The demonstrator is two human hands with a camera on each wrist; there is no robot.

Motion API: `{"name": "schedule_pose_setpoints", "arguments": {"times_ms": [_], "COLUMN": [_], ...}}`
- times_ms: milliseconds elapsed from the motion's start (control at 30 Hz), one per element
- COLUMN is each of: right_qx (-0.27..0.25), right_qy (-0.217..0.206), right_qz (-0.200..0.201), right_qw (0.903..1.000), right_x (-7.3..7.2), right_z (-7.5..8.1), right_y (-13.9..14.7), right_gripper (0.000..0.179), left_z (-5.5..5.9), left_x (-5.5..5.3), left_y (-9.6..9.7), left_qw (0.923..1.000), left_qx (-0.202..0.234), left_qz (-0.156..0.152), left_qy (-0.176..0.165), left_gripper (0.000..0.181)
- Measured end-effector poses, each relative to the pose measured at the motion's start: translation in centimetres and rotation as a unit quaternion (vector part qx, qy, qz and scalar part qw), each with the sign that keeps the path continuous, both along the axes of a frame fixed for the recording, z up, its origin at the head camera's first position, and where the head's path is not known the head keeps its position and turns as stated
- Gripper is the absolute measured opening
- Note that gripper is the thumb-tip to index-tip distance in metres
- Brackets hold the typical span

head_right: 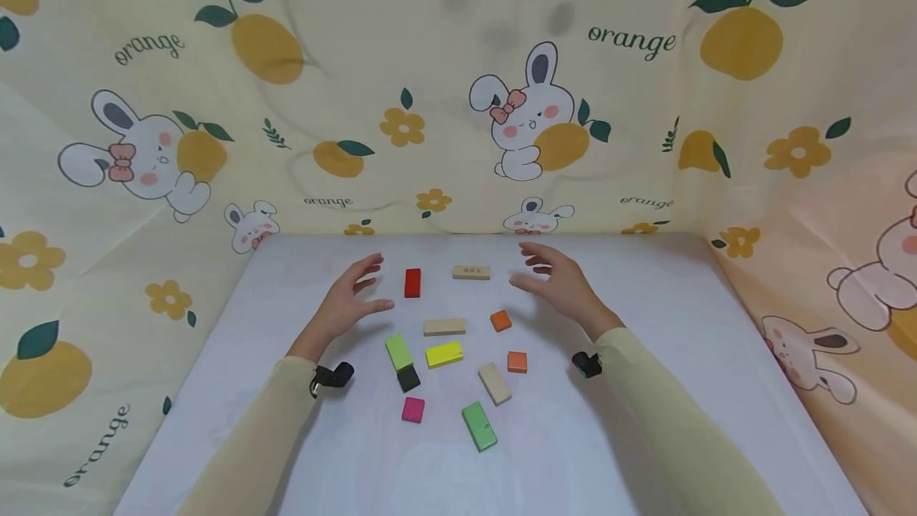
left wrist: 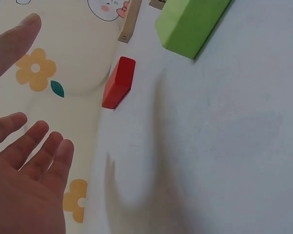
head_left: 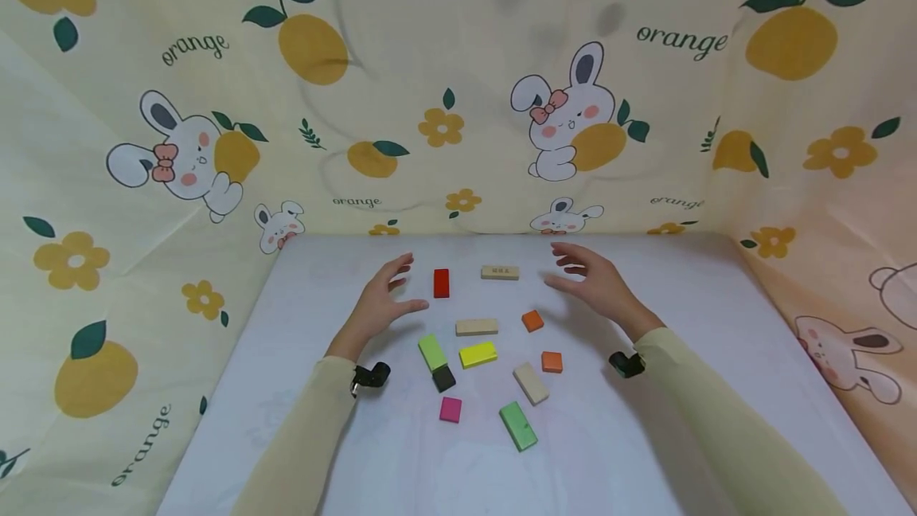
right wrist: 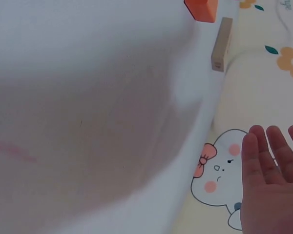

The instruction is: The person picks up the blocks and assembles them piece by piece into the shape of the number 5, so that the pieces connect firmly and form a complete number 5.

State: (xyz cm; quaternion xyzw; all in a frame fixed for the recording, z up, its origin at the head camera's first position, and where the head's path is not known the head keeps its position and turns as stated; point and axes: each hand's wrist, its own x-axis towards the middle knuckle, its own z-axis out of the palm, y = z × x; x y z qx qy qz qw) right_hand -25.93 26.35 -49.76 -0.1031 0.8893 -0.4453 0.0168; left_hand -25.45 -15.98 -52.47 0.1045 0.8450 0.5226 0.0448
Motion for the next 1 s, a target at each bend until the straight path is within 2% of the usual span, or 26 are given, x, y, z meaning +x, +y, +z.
{"name": "schedule_pose_setpoints", "arguments": {"times_ms": [167, 367, 633, 833, 1000], "right_qx": [0.002, 0.01, -0.003, -0.009, -0.003], "right_qy": [-0.006, -0.008, -0.024, -0.031, -0.038], "right_qz": [0.008, 0.013, 0.018, 0.019, 0.022], "right_qw": [1.0, 0.9998, 0.9995, 0.9993, 0.999], "right_x": [-0.5, -1.5, -2.4, -3.1, -3.6], "right_z": [-0.1, -0.3, -0.7, -1.1, -1.3], "right_y": [-0.3, -0.9, -1.8, -2.6, -3.1], "right_gripper": [0.072, 0.074, 0.073, 0.069, 0.071], "left_z": [-0.3, -1.0, -1.0, -0.9, -1.4], "left_x": [-0.6, -1.4, -2.1, -2.7, -3.3], "left_y": [0.3, 0.8, 1.3, 1.6, 1.9], "left_qw": [1.0, 0.9997, 0.9985, 0.9978, 0.9972], "left_qx": [0.002, -0.016, -0.05, -0.06, -0.061], "left_qz": [-0.007, -0.01, -0.015, -0.016, -0.018], "left_qy": [-0.007, -0.013, -0.02, -0.025, -0.038], "left_gripper": [0.097, 0.097, 0.095, 0.095, 0.095]}}
